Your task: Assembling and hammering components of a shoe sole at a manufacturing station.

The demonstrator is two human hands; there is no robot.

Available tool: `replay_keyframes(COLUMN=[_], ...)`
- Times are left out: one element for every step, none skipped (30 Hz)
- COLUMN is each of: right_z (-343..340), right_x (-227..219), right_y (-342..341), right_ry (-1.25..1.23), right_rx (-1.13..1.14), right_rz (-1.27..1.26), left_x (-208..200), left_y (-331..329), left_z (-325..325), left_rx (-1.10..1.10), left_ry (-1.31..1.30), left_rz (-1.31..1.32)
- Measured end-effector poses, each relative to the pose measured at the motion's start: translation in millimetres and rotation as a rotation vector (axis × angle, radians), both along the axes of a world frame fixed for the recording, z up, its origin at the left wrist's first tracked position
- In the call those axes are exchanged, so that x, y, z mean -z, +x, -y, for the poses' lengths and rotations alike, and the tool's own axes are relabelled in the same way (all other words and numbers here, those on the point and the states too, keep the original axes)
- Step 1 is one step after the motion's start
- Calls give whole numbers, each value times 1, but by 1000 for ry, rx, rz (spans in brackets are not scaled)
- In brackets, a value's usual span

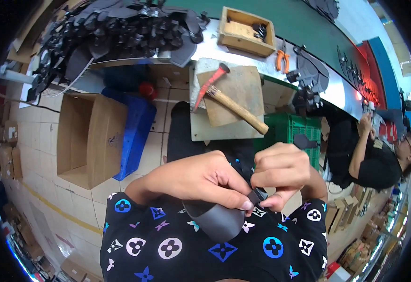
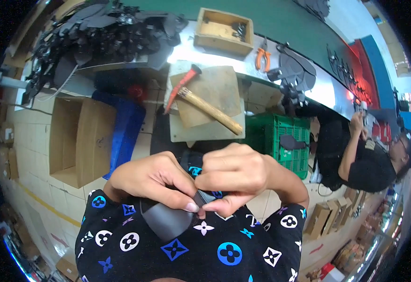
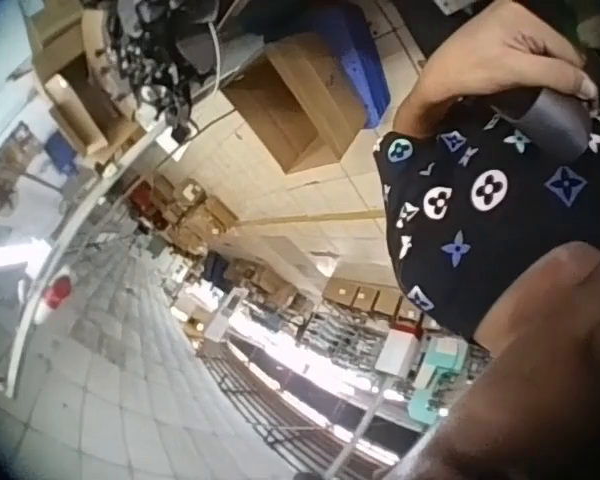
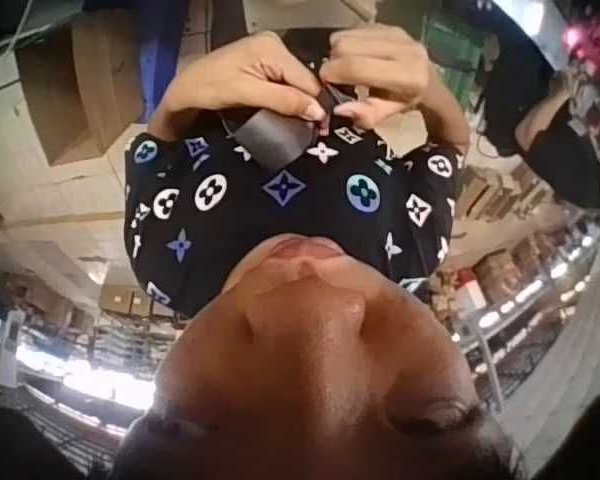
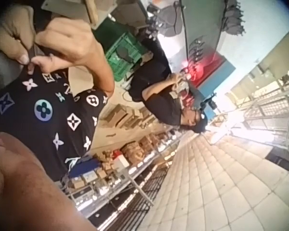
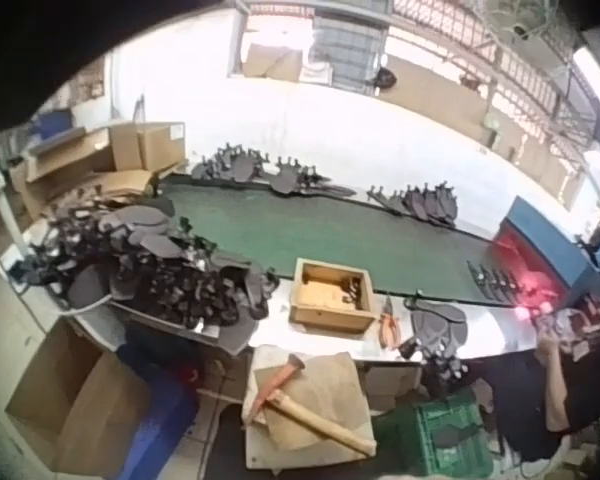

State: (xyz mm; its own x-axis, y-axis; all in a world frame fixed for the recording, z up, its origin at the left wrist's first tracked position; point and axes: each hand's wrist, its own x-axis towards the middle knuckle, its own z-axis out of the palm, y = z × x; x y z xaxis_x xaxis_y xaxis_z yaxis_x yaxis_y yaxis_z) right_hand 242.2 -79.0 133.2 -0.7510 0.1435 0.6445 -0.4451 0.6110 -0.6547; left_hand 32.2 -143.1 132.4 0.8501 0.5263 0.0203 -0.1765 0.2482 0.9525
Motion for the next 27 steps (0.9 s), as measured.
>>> replay_keyframes(right_z=[-2, -5, -11, -20, -30, -31, -31, -32, -32, -35, -35, -35, -34, -35, -34, -37, -42, -47, -51, -55, -61, -65, -64, -67, -70, -69, -72], right_x=[-3, -3, -4, -8, -9, -9, -7, -1, 8, 21, 29, 34, 42, 52, 65, 78, 87, 96, 108, 127, 150, 181, 202, 224, 244, 250, 258], right_y=[-3, -2, 1, 7, 11, 13, 14, 18, 29, 42, 52, 57, 64, 69, 76, 81, 86, 89, 96, 106, 118, 140, 154, 163, 157, 138, 123], right_ry=[6, -16, -30, 40, 138, 96, 54, 21, -15, 19, 24, -43, -109, -104, -143, -188, -194, -267, -347, -432, -488, -617, -908, -1013, -1004, -979, -1010], right_rx=[-31, -39, -38, 11, 141, 300, 452, 561, 701, 798, 793, 855, 942, 938, 993, 1043, 1049, 1118, 1198, 1333, 1418, 1482, 1420, 1354, 1245, 1147, 1079], right_rz=[32, 80, 128, 224, 293, 351, 406, 425, 457, 403, 372, 403, 448, 424, 418, 413, 403, 372, 352, 278, 234, 188, 164, 254, 306, 281, 185], left_x=[2, 1, -3, -12, -16, -12, -13, -21, -29, -33, -41, -58, -69, -79, -78, -78, -75, -71, -63, -53, -41, -24, -17, -6, 12, 36, 78], left_y=[-2, -4, -6, -10, -15, -21, -30, -45, -63, -83, -110, -145, -178, -211, -255, -290, -320, -354, -375, -376, -369, -316, -265, -216, -188, -147, -125], left_z=[3, 4, 2, -1, -6, -13, -20, -27, -42, -65, -82, -86, -93, -103, -118, -133, -148, -156, -163, -170, -178, -196, -188, -169, -146, -122, -110], left_rx=[-31, -87, -134, -245, -419, -691, -968, -1242, -1497, -1690, -1896, -2039, -2156, -2216, -2210, -2233, -2183, -2024, -1841, -1796, -1747, -1833, -1770, -1734, -1590, -1500, -1384], left_ry=[14, 67, 128, 209, 266, 432, 604, 688, 769, 820, 870, 991, 1056, 1118, 1178, 1126, 1121, 1066, 997, 1074, 1155, 1449, 1357, 1219, 967, 784, 599], left_rz=[-27, -83, -139, -242, -299, -409, -515, -639, -726, -685, -652, -583, -672, -663, -729, -870, -1069, -1256, -1422, -1545, -1659, -1486, -1285, -1136, -950, -684, -570])
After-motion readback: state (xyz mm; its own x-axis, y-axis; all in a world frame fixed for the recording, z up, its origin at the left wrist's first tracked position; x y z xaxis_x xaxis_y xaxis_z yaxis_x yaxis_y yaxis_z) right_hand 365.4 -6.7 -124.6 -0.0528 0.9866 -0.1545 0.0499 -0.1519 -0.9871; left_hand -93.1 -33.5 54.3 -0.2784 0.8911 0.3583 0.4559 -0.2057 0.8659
